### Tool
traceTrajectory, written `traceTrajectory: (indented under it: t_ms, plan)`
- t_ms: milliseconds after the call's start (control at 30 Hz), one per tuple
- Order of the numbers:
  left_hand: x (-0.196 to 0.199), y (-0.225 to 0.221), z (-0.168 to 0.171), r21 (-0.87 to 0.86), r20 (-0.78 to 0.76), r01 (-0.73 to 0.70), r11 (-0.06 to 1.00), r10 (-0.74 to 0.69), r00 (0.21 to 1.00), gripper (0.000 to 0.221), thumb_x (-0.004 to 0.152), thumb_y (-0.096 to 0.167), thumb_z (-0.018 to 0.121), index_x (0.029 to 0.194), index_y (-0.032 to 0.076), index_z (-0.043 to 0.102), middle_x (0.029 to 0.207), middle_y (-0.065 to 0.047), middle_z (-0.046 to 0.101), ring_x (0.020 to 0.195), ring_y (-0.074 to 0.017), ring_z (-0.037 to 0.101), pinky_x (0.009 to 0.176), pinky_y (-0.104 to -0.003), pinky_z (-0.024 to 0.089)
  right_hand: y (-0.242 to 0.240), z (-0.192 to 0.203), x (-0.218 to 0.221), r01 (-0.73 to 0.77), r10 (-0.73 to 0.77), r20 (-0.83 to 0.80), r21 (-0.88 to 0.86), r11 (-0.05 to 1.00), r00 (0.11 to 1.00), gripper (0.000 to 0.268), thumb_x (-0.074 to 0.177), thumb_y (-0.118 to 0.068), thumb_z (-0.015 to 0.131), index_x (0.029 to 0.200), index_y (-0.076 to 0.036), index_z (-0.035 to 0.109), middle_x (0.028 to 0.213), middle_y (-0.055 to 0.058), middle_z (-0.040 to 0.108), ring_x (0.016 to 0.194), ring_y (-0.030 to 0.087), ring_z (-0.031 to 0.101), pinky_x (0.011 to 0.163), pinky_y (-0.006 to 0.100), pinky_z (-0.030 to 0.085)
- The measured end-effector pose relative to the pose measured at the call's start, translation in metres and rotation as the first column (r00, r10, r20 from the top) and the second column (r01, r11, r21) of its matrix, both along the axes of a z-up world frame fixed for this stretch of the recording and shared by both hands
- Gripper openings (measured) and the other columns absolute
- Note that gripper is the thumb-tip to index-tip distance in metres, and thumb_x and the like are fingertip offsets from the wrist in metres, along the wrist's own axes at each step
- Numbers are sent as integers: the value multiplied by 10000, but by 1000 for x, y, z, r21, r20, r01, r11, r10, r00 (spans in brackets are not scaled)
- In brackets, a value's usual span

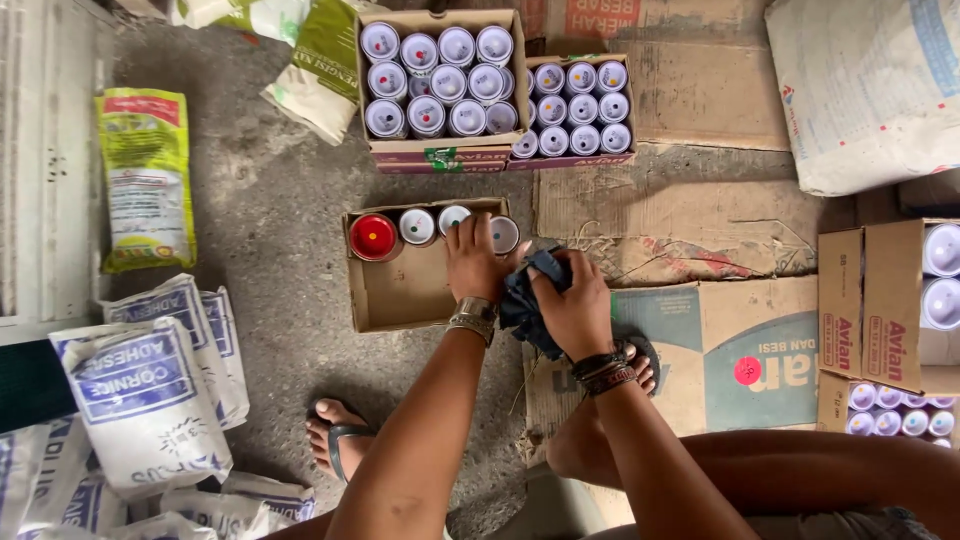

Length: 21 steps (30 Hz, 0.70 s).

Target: Cleaning the lids of small paint cans with a cloth and organizing them into cardboard boxes.

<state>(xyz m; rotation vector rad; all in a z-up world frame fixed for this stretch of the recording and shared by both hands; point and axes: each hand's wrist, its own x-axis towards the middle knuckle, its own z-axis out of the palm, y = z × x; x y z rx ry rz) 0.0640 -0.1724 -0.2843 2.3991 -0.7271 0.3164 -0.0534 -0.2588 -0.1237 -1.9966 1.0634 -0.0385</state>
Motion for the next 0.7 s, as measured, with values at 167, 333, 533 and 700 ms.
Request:
traceTrajectory:
  t_ms: [167,333,533,700]
  plan:
    - [9,-2,-24,-100,107,-8,995,18,994,808,653,658,815,1223,109,654,1150,-92,639,1031,-305,639,821,-455,534,6,24,14,-11,10,7,168,986,1000,477,982,-381,663,1338,-79,564,1183,299,579,1098,562,609,813,732,535]
    - [8,7,-18,-132,44,-71,989,77,996,785,606,629,802,1191,120,677,1085,-93,656,949,-309,648,747,-436,525,7,21,15,-21,24,-14,208,978,1000,498,983,-402,669,1356,-85,577,1207,289,598,1127,552,609,848,737,528]
    - [15,4,0,-153,49,-54,987,62,997,748,549,461,853,1176,96,675,1082,-108,651,942,-319,647,770,-440,522,8,22,13,-11,12,-1,251,968,1000,504,991,-390,671,1373,-73,587,1218,299,612,1162,569,587,895,750,508]
    - [19,0,5,-108,51,-15,994,21,998,780,447,385,870,1145,103,667,1055,-100,640,932,-327,643,731,-472,517,11,31,12,4,1,-17,280,960,1000,498,984,-380,683,1372,-79,597,1215,297,627,1185,565,581,922,750,500]
